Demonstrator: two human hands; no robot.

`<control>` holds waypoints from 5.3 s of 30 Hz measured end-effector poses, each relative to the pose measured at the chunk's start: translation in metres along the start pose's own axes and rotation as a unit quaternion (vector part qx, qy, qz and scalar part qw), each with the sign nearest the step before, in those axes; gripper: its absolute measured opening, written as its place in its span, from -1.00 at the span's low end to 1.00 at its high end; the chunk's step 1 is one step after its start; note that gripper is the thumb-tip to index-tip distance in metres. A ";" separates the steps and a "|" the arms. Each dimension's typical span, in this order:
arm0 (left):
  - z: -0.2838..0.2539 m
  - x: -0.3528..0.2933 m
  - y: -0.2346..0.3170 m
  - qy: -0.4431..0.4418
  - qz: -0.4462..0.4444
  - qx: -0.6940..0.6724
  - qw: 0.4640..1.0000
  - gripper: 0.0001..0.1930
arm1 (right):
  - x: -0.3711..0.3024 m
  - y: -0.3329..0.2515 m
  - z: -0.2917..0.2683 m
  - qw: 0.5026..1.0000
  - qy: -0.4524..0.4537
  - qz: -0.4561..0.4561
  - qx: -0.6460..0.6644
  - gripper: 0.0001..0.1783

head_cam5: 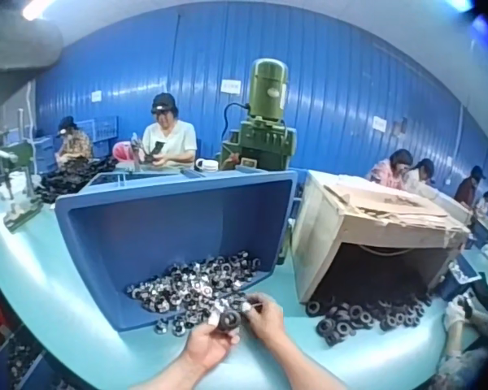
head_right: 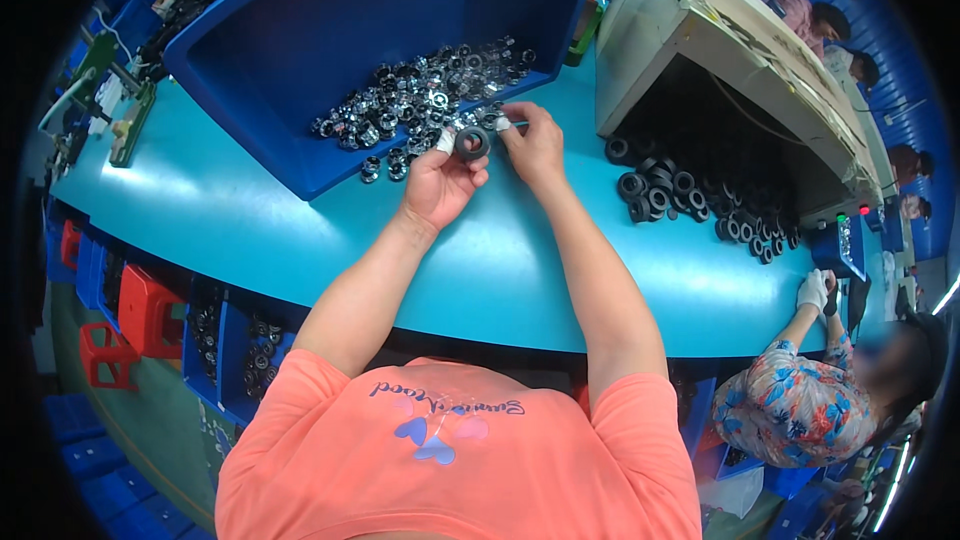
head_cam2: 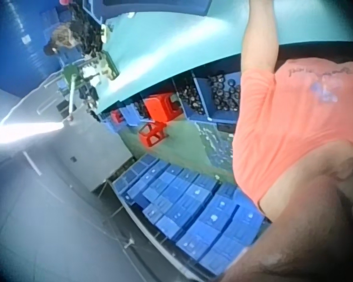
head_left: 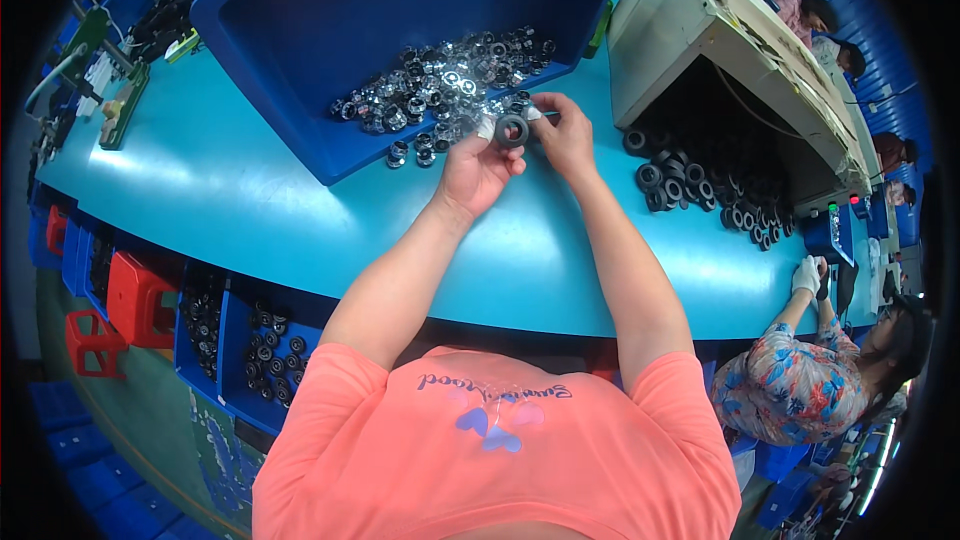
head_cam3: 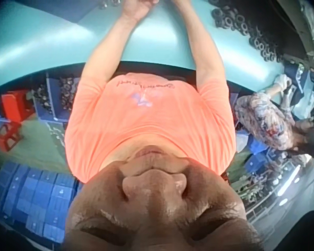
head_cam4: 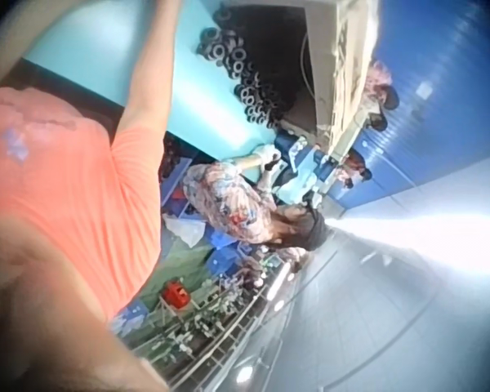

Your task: Assembling mechanical parts by inserting metal components into circular rings at a factory workbench.

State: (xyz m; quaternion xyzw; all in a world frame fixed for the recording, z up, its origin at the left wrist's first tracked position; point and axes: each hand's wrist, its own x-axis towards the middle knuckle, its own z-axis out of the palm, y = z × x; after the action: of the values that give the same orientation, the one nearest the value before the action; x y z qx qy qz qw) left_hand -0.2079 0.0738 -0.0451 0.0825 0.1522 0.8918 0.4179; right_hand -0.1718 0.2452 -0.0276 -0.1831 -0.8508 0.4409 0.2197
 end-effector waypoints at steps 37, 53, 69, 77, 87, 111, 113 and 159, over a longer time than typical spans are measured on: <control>0.000 -0.002 -0.008 0.009 0.008 0.157 0.987 -0.73 | -0.072 -0.027 -0.028 0.982 0.046 -0.098 0.157 -0.66; 0.012 -0.005 -0.009 -0.002 -0.001 0.255 0.967 -0.78 | -0.077 -0.039 -0.029 0.986 0.062 -0.121 0.096 -0.69; 0.013 -0.006 -0.011 0.025 0.017 0.283 0.959 -0.67 | -0.078 -0.038 -0.031 0.985 0.063 -0.131 0.090 -0.69; 0.018 -0.008 -0.025 0.027 0.074 0.464 0.882 -0.67 | -0.084 -0.035 -0.024 0.989 0.034 -0.138 0.043 -0.55; 0.018 -0.011 -0.011 0.055 0.046 0.328 0.942 -0.77 | -0.074 -0.013 -0.026 0.967 -0.093 0.062 0.230 -0.59; 0.024 -0.011 -0.012 0.099 0.063 0.519 0.847 -0.69 | -0.083 -0.019 -0.017 0.991 -0.032 0.014 0.132 -0.64; 0.027 -0.013 -0.011 0.109 0.073 0.528 0.839 -0.68 | -0.084 -0.023 -0.016 0.994 -0.047 0.009 0.102 -0.64; 0.032 -0.018 -0.022 0.068 0.249 0.724 0.639 -0.59 | -0.067 -0.008 -0.035 0.916 -0.173 0.136 0.335 -0.61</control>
State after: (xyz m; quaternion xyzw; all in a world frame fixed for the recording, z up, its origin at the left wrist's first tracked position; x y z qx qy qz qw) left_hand -0.1714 0.0797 -0.0229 0.3327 0.7512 0.5696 -0.0248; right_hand -0.0975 0.2303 -0.0169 -0.1335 -0.6447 0.7506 0.0557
